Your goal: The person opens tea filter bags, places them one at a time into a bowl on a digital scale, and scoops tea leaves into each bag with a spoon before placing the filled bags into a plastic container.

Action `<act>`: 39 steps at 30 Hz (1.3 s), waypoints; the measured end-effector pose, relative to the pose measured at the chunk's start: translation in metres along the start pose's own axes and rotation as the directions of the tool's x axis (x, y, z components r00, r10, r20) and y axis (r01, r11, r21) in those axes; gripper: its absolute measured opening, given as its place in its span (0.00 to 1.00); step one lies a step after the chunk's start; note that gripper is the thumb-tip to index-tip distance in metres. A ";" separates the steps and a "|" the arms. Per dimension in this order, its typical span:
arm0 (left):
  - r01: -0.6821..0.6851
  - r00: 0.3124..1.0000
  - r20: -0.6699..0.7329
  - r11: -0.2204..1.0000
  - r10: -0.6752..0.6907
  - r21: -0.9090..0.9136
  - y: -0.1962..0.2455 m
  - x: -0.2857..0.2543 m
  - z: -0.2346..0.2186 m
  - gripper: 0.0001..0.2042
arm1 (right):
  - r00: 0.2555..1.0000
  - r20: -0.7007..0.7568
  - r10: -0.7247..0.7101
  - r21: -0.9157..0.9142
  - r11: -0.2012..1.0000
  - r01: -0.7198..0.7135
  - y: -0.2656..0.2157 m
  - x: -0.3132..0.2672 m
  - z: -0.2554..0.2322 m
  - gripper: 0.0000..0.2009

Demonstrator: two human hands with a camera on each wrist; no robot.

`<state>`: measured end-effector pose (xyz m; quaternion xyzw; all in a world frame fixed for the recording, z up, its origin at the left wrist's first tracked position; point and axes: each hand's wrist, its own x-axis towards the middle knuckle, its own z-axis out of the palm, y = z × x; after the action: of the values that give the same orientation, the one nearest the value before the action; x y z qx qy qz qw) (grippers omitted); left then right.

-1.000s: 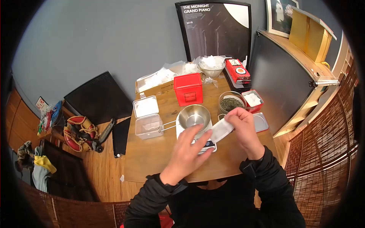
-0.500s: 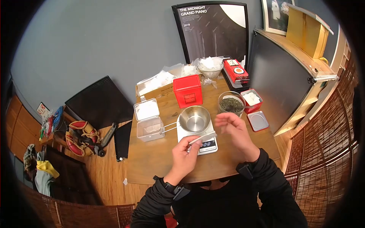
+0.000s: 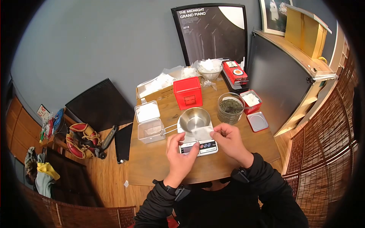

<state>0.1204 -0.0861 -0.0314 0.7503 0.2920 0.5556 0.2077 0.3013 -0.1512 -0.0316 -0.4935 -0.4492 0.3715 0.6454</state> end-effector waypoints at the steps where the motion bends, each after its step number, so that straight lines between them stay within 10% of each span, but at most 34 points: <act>1: -0.001 1.000 0.001 1.000 0.001 0.000 0.003 -0.002 0.000 0.20 | 0.994 -0.099 -0.035 0.028 0.999 0.038 -0.001 0.001 0.005 0.06; 17: 0.072 0.992 0.109 0.994 -0.062 -0.087 -0.010 0.007 0.041 0.16 | 0.981 -0.193 0.033 0.253 0.967 0.018 0.036 0.009 0.035 0.09; 39: -0.082 0.983 0.170 0.996 0.075 0.030 -0.036 0.033 0.018 0.09 | 0.978 -0.110 -0.179 -0.071 0.982 0.172 0.049 0.045 0.026 0.10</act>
<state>0.1375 -0.0368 -0.0361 0.8092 0.2537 0.4925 0.1957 0.2888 -0.0904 -0.0672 -0.4921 -0.4640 0.2698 0.6854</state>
